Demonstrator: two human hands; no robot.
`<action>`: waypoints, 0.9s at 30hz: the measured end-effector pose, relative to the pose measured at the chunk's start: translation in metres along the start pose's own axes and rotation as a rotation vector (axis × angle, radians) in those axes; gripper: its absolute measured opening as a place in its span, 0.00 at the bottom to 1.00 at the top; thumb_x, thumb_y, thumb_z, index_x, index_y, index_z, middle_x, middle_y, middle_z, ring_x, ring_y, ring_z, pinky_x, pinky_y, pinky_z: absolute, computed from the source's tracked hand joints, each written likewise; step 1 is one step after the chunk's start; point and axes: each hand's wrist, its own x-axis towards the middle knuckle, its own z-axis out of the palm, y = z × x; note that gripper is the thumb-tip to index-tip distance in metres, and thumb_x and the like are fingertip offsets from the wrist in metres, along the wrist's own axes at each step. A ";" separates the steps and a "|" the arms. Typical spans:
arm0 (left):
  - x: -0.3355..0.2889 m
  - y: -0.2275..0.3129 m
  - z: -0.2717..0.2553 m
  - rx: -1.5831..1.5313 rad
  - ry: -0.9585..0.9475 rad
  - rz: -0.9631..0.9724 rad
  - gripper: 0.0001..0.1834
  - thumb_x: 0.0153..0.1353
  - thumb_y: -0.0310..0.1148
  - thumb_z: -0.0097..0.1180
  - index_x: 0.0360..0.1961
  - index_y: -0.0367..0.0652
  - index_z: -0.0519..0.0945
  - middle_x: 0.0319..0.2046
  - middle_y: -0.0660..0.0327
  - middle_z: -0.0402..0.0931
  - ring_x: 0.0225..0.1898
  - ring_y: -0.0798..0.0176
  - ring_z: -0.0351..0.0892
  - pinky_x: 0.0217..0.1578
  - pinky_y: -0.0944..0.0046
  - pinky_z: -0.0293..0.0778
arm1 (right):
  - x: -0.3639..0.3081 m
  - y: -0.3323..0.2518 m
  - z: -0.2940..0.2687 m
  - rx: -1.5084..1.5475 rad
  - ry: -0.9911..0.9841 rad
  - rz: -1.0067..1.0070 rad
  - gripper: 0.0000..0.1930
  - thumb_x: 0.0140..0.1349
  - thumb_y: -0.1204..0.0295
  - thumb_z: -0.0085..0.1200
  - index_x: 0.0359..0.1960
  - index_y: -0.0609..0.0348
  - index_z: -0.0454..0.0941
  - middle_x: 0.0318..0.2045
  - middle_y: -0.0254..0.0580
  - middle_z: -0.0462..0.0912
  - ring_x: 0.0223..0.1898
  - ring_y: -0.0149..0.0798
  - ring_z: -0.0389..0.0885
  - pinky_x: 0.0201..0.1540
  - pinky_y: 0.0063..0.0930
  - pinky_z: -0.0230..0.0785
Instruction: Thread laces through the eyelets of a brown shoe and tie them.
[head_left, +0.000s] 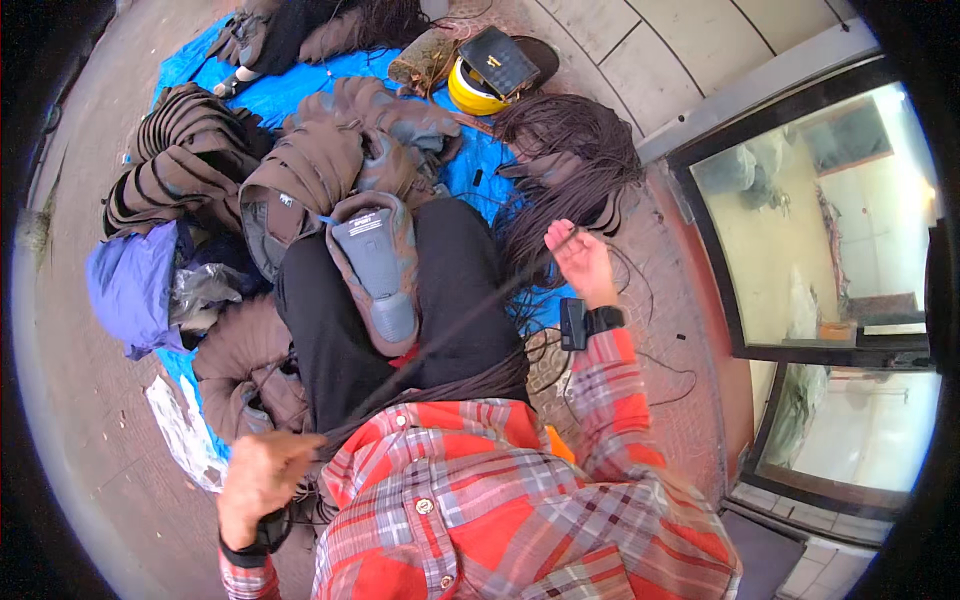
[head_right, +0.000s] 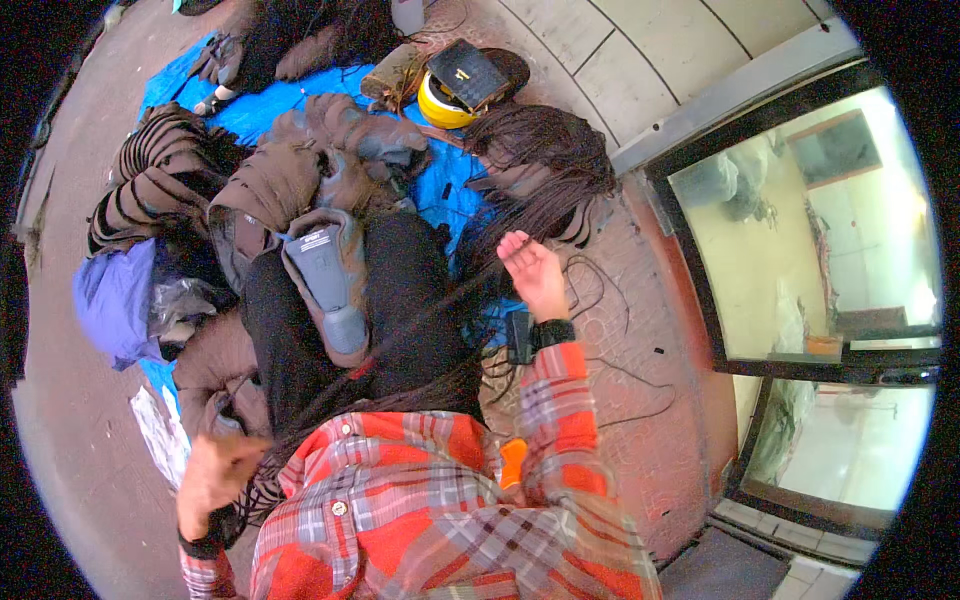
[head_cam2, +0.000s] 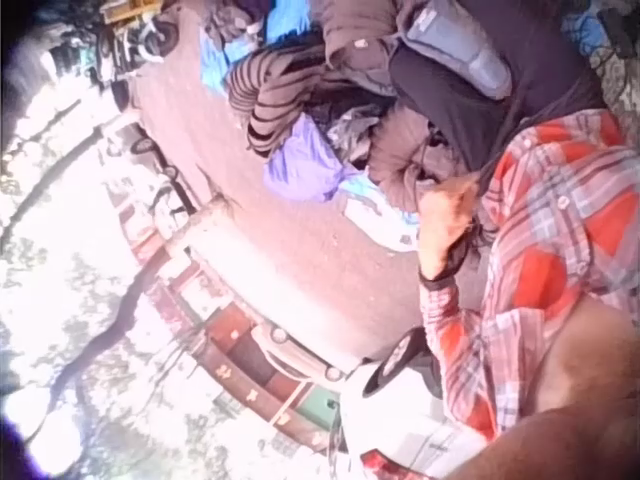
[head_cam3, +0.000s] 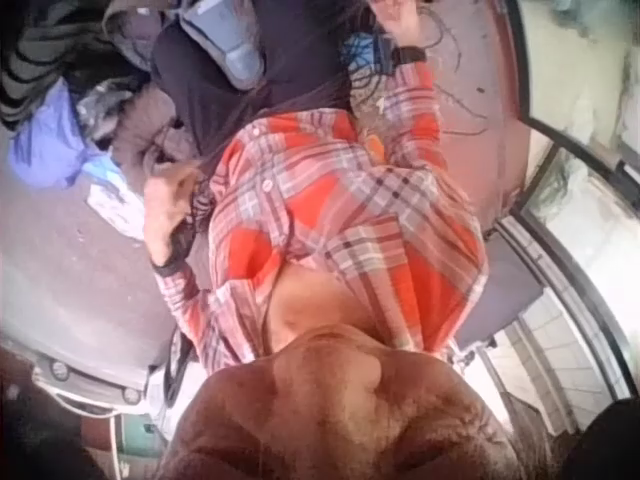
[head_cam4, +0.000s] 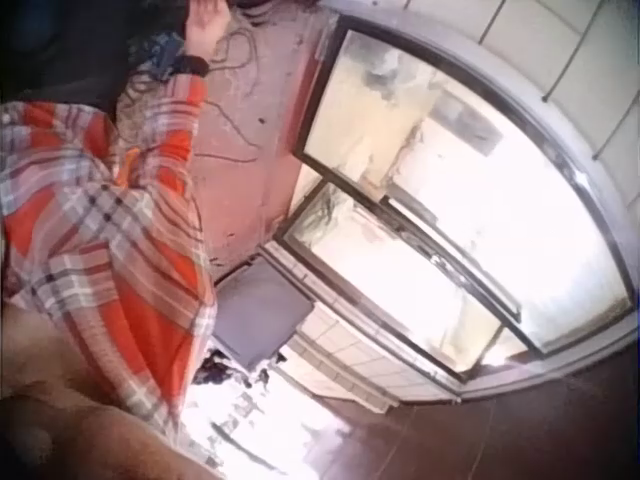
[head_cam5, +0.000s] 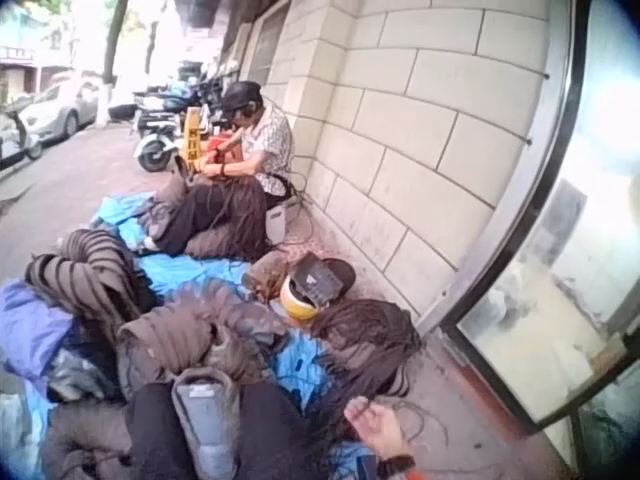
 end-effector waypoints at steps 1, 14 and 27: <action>-0.001 0.000 0.013 0.074 -0.071 0.031 0.09 0.48 0.27 0.58 0.34 0.43 0.82 0.27 0.51 0.79 0.26 0.52 0.80 0.27 0.59 0.73 | 0.003 0.008 0.008 0.000 -0.009 0.008 0.09 0.61 0.70 0.49 0.38 0.65 0.73 0.38 0.44 0.78 0.44 0.42 0.76 0.55 0.43 0.68; 0.112 -0.045 0.054 -0.334 0.297 -0.109 0.12 0.58 0.27 0.53 0.44 0.37 0.77 0.33 0.52 0.80 0.33 0.63 0.79 0.36 0.66 0.73 | -0.070 0.134 0.122 -1.342 -0.549 -0.563 0.03 0.55 0.79 0.53 0.32 0.61 0.76 0.29 0.43 0.78 0.30 0.41 0.79 0.33 0.31 0.72; 0.149 -0.052 0.083 -0.422 0.393 -0.221 0.10 0.57 0.30 0.52 0.38 0.41 0.80 0.27 0.53 0.80 0.30 0.54 0.81 0.33 0.60 0.73 | -0.077 0.159 0.133 -1.645 -0.766 -0.748 0.04 0.50 0.79 0.50 0.29 0.61 0.72 0.25 0.48 0.68 0.31 0.52 0.72 0.33 0.42 0.66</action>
